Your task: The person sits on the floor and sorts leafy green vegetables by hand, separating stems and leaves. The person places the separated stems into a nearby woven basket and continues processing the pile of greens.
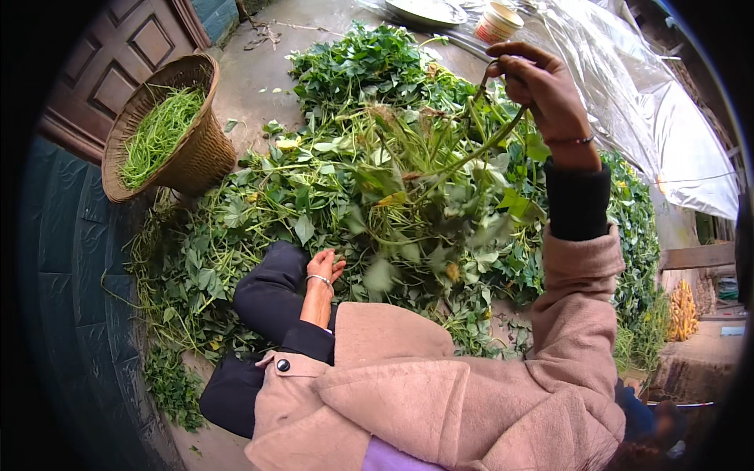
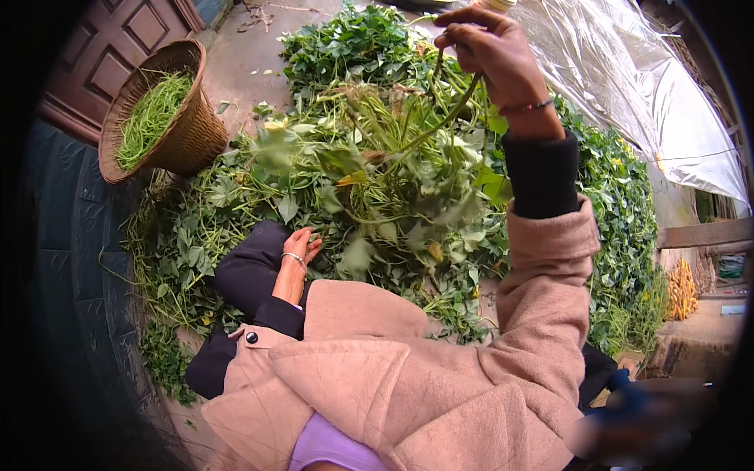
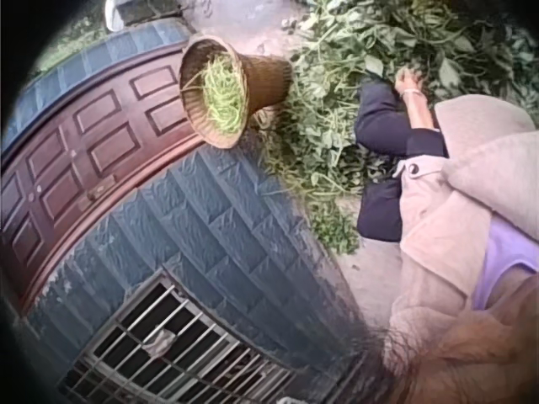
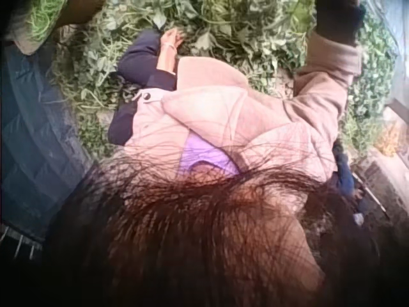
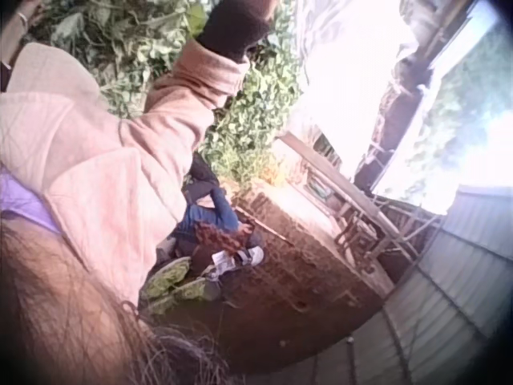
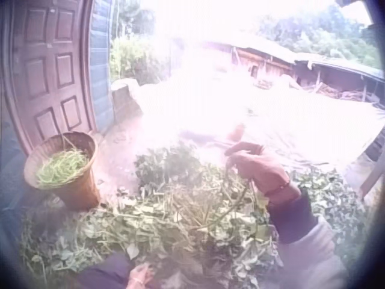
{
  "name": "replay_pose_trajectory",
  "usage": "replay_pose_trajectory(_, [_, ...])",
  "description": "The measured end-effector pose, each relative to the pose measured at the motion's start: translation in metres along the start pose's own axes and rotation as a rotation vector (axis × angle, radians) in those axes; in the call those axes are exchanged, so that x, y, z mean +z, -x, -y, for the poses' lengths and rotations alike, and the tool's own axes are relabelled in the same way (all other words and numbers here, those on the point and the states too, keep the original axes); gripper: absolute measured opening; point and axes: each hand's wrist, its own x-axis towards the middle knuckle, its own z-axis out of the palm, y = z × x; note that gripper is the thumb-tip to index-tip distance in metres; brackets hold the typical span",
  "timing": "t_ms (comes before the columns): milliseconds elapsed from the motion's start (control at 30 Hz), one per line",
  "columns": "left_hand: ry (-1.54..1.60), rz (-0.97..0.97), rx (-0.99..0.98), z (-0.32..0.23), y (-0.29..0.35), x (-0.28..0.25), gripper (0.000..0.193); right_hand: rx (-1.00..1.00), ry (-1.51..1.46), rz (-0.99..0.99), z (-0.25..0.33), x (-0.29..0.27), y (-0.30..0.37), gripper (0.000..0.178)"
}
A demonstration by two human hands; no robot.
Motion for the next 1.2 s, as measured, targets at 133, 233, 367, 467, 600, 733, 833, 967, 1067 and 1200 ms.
replay_pose_trajectory(133, [0.038,-0.027,-0.011,0.003,-0.003,-0.003,0.019,-0.154,0.023,-0.017,0.046,-0.032,-0.013,0.027])
replay_pose_trajectory(233, [-0.003,-0.037,0.002,0.003,-0.002,0.003,0.022,-0.195,0.051,0.006,0.065,-0.029,-0.019,0.029])
replay_pose_trajectory(367, [0.061,-0.021,-0.027,0.002,-0.002,-0.005,0.016,-0.380,-0.124,0.166,0.109,0.003,-0.001,0.033])
replay_pose_trajectory(467, [0.061,0.005,-0.001,0.001,-0.009,-0.002,0.018,-0.328,0.178,0.134,0.101,0.046,0.000,0.027])
replay_pose_trajectory(600, [0.034,0.050,-0.002,-0.002,0.000,0.003,0.021,-0.575,0.314,-0.112,0.136,0.030,-0.006,0.017])
replay_pose_trajectory(733, [0.030,-0.002,0.014,-0.004,0.004,-0.003,0.020,-0.378,0.393,-0.219,0.118,0.007,-0.018,0.013])
replay_pose_trajectory(833, [0.076,0.033,-0.010,-0.001,-0.003,0.004,0.017,-0.579,0.524,-0.107,0.126,-0.044,-0.027,0.029])
replay_pose_trajectory(967, [0.109,0.026,-0.007,0.007,-0.015,-0.015,0.016,-0.429,0.693,0.156,0.083,-0.019,-0.025,0.028])
replay_pose_trajectory(1067, [0.086,0.048,0.006,0.004,-0.014,-0.005,0.015,-0.451,0.661,0.195,0.096,-0.013,-0.008,0.029])
replay_pose_trajectory(1200, [0.109,0.037,-0.015,0.001,-0.006,0.002,0.019,-0.379,0.763,0.318,0.095,-0.006,-0.008,0.029])
